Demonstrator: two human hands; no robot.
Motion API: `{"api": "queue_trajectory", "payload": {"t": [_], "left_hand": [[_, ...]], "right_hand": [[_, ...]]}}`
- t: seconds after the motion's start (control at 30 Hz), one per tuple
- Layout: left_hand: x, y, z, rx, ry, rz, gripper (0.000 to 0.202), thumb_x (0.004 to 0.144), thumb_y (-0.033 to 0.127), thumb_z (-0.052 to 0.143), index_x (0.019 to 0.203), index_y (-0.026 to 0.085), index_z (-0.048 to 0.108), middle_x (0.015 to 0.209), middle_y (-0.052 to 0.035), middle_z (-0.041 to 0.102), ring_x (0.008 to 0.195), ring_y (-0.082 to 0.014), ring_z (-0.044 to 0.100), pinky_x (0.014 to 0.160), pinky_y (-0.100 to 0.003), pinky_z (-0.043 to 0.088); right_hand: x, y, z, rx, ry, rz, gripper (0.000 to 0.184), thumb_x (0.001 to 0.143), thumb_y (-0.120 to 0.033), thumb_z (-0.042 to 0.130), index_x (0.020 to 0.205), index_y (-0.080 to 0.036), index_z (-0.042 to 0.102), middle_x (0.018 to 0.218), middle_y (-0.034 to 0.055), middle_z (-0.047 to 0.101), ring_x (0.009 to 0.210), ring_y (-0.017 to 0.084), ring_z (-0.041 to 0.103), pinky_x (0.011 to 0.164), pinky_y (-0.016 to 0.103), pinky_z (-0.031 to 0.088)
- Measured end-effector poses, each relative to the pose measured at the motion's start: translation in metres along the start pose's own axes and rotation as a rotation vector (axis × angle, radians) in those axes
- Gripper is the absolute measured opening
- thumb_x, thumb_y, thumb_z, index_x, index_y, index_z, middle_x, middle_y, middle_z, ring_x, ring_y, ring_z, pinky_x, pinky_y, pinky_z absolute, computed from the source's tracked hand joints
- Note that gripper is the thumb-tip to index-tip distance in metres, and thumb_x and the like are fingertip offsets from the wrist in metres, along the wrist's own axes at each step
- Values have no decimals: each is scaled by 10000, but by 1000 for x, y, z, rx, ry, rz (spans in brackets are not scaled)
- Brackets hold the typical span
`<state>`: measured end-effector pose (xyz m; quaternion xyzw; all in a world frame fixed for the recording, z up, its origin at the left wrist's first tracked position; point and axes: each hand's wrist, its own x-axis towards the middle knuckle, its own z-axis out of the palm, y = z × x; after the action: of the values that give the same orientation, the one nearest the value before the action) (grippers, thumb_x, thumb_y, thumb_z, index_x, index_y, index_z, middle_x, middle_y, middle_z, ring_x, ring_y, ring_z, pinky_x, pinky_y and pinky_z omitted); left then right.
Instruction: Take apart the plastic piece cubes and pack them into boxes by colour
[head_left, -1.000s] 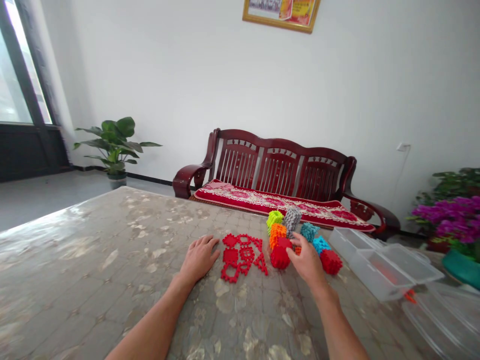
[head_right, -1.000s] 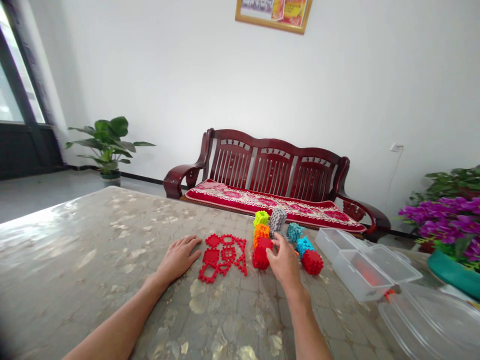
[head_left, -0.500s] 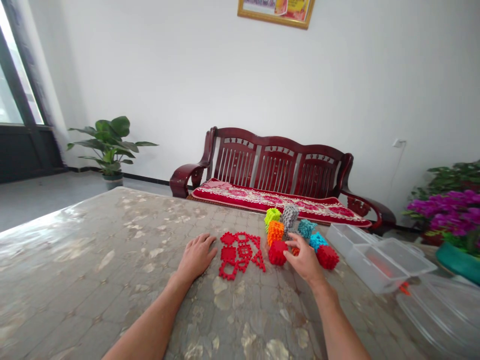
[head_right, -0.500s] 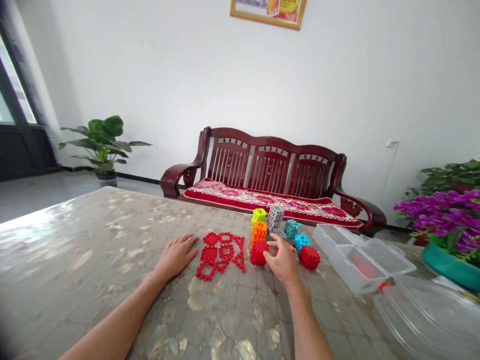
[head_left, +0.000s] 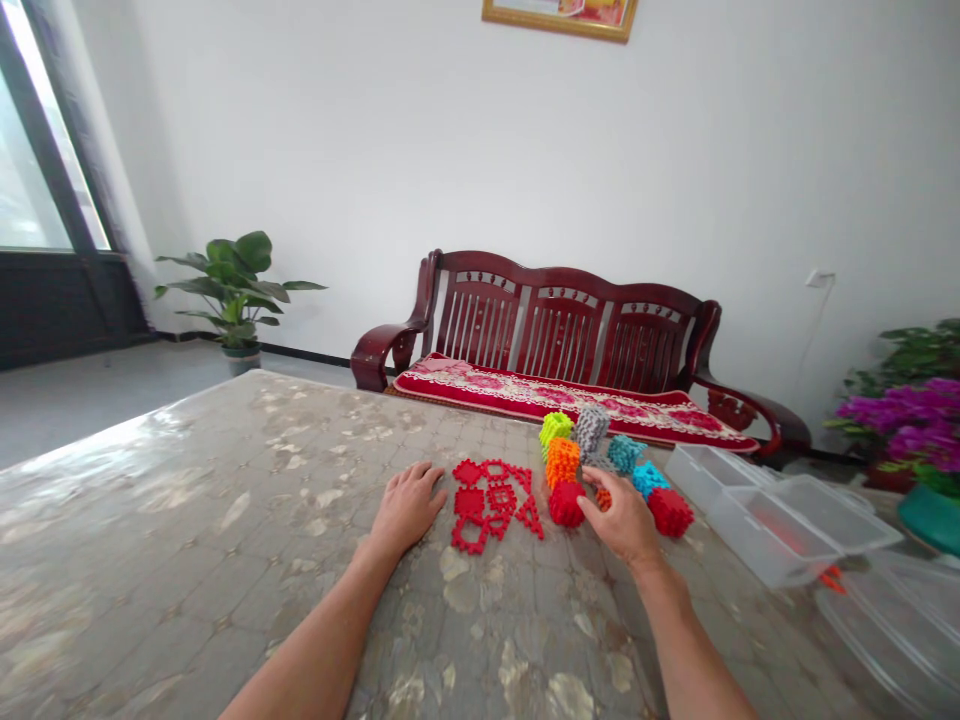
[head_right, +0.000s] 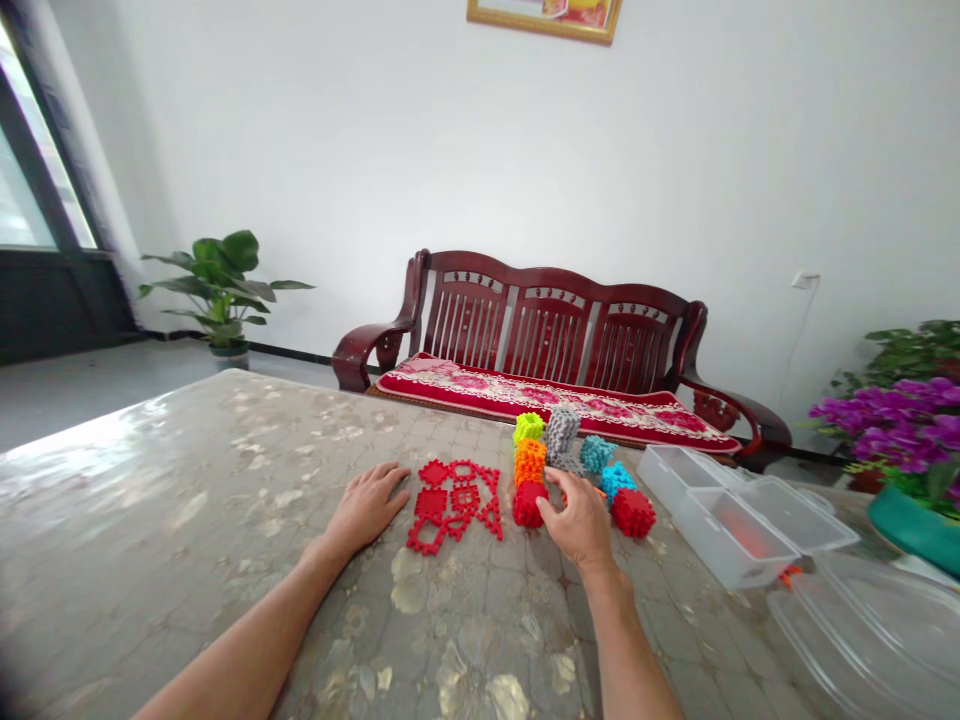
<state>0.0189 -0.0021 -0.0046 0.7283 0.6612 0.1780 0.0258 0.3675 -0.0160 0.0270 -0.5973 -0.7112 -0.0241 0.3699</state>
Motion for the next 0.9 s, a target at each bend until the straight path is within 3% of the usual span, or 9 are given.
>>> {"api": "queue_trajectory", "payload": {"t": [0.13,0.3,0.43,0.63,0.9], "left_hand": [[0,1,2,2,10,-1,374,936,327,507,1294,270,598,1416,-83,557,1303,-259,515,1101,-407,363],[-4,4,-1,3,30,6,364,936,304,506,1286,266,599,1405,-80,560,1289,-259,522,1095,-407,369],[-6,4,-4,1,44,13,364,939,292,499,1287,254,597,1388,-82,571,1274,-248,530,1089,-393,375],[-6,4,-3,-4,51,7,361,938,273,497,1282,258,603,1378,-78,579,1270,-248,533,1080,-395,385],[-5,5,-4,-14,47,7,344,932,256,508,1257,256,619,1372,-73,586,1258,-247,543,1075,-399,391]], "right_hand": [[3,-34,11,40,-30,-17,323,827,-287,549,1106,-205,692,1081,75,733,1012,230,646,937,372,483],[18,-103,50,50,-297,-108,296,856,-219,554,1112,-251,701,1146,33,724,1101,192,620,982,310,443],[41,-140,85,-147,-441,-146,335,899,-294,551,1213,-247,656,1207,44,704,1155,196,588,981,295,423],[59,-159,117,-271,-516,-164,306,826,-356,630,1066,-182,708,1065,129,738,1101,288,609,934,370,445],[58,-158,121,-269,-542,-200,280,902,-225,496,1112,-173,674,1077,159,728,1090,269,645,950,362,449]]}}
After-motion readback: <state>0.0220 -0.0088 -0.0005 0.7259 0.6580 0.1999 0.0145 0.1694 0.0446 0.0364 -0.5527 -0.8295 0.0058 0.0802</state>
